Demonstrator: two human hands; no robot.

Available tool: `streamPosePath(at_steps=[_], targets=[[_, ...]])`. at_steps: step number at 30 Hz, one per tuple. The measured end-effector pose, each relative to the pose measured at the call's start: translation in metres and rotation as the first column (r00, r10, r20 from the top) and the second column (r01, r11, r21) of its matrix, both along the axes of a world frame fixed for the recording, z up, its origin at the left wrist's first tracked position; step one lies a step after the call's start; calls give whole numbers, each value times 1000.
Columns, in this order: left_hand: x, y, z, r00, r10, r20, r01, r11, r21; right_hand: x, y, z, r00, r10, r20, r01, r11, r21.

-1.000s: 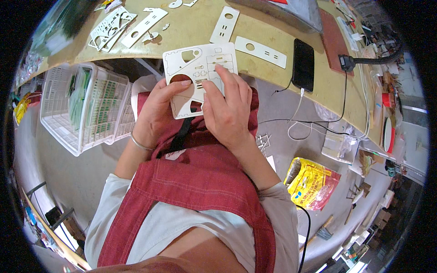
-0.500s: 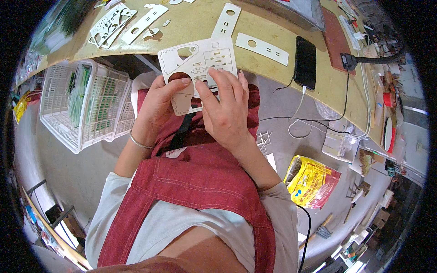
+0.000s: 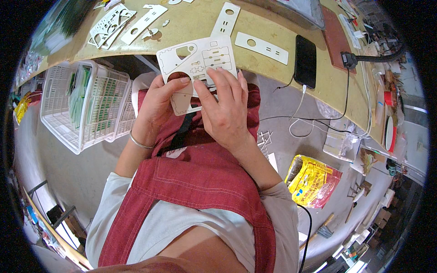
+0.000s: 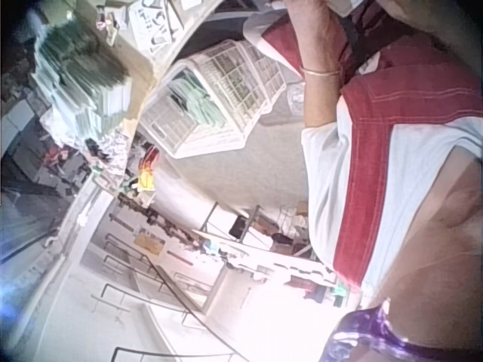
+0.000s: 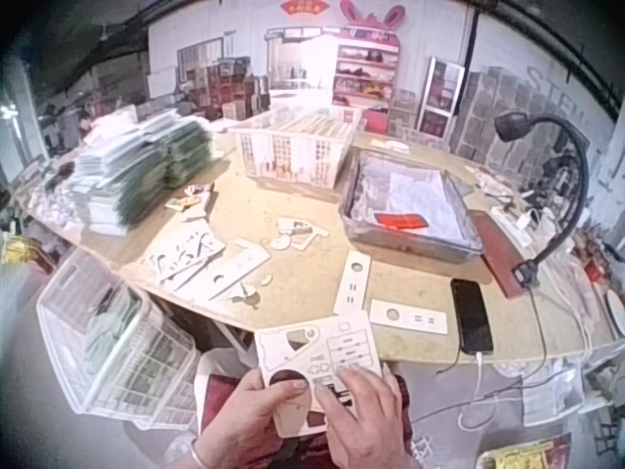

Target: The person removes small pre-cut pieces from a plastic sprue and assembles them by hand into a small model. The person repeatedly snaps off parts, aligns them, and joins them together on a cluttered workbench.

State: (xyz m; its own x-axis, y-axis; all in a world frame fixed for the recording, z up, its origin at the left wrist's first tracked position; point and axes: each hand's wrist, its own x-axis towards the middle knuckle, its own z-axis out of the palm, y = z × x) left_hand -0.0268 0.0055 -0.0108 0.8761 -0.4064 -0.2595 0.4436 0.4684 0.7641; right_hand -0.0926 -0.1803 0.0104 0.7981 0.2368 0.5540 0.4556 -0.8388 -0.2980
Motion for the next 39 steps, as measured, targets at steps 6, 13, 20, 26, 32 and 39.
streamPosePath(at_steps=[6, 13, 20, 26, 32, 39], targets=[[0, 0, 4, 1000, 12, 3, -12, 1000, 12, 0, -2, -1, 1000, 4, 4, -4, 1000, 4], [-1, -1, 12, 1000, 13, -21, -13, 1000, 17, 1, 1, 1, 1000, -22, -15, 21, 998, -65], [0, -8, 13, 999, 47, -27, -42, 988, 147, 5, -4, -1, 998, -14, 60, 6, 992, 130], [-7, -14, 28, 996, 83, -11, -80, 985, 150, 19, -8, 15, 926, 95, -365, 209, 676, 707], [-8, -21, 12, 961, 110, 253, -171, 958, 231, 31, -3, 7, 919, 51, -392, 249, 696, 674], [-13, -21, 13, 942, 100, 320, -192, 944, 270, 33, -3, -1, 914, 124, -386, 230, 625, 746]])
